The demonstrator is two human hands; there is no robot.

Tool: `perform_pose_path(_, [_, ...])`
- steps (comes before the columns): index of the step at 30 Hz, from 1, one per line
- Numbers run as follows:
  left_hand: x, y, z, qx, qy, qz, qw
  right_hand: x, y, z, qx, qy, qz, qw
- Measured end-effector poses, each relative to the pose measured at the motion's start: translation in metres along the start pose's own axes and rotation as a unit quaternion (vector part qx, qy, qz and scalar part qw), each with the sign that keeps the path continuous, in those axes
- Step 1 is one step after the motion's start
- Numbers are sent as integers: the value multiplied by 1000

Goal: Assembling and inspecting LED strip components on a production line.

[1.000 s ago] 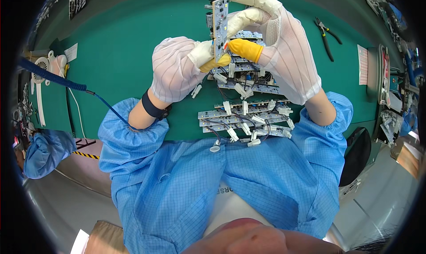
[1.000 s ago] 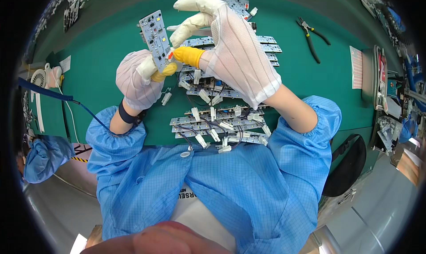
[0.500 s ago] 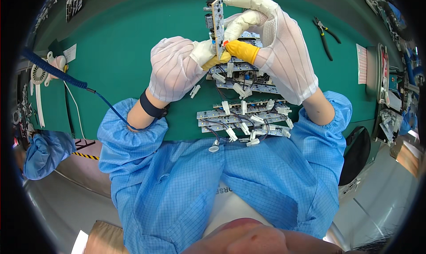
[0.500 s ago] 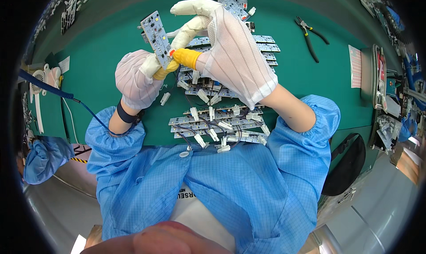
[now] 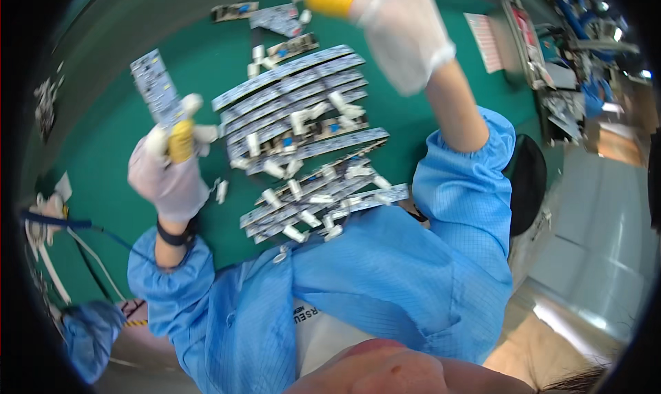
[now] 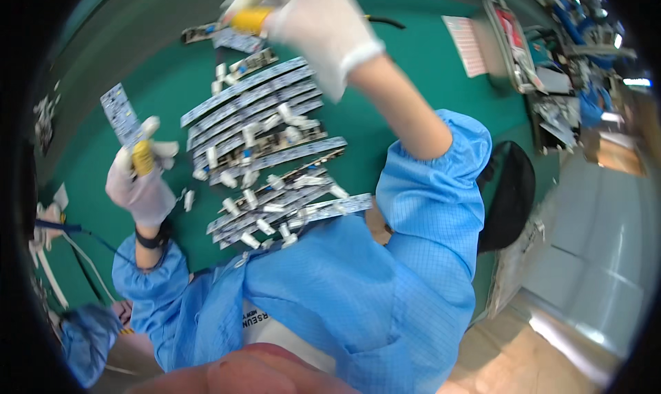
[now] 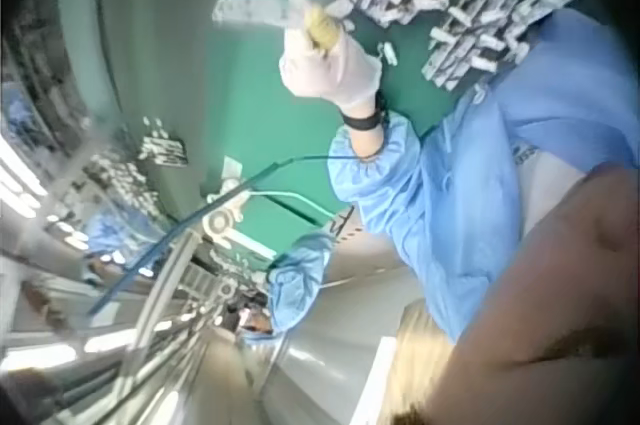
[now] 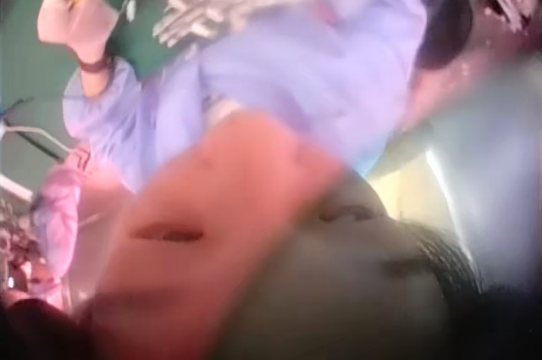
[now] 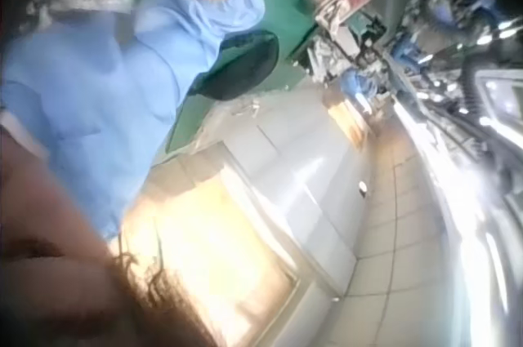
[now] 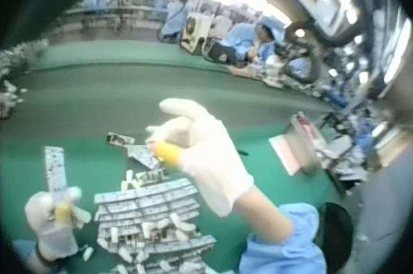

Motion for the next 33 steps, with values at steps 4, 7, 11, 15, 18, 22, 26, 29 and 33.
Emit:
perform_pose_path(4, [-4, -12, -8, 29, 20, 130, 991, -62, 61, 174, 81, 133, 16, 988])
perform_pose_path(7, [-7, -6, -8, 84, 41, 167, 982, -69, 92, 333, 402, 199, 2, 894])
perform_pose_path(11, [-3, -21, -22, 92, 10, 183, 979, -52, 167, 427, 629, 193, -50, 751])
perform_pose_path(15, [6, -24, -12, 45, 8, 186, 982, -39, 175, 415, 644, 248, -72, 720])
perform_pose_path(18, [6, -25, -13, 42, 6, 188, 981, -38, 178, 427, 637, 218, -50, 737])
perform_pose_path(22, [4, -27, -17, 33, 0, 183, 983, -37, 191, 432, 647, 163, -63, 742])
perform_pose_path(26, [6, -32, -18, 33, -5, 197, 980, -34, 176, 399, 687, 167, -84, 702])
perform_pose_path(29, [5, -28, -15, 16, -12, 185, 983, -30, 164, 383, 728, 181, -87, 655])
perform_pose_path(33, [-1, -25, -12, 40, -13, 183, 982, -22, 156, 416, 738, 225, -56, 633])
Point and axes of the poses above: each hand's wrist, its own x-axis away from the middle knuckle, its own z-axis out of the back of the hand, y = z × x, the point moved 9 cm from there along -x, towards the middle knuckle, and after that the axes turned 10 degrees about y, right-handed, at the moved point
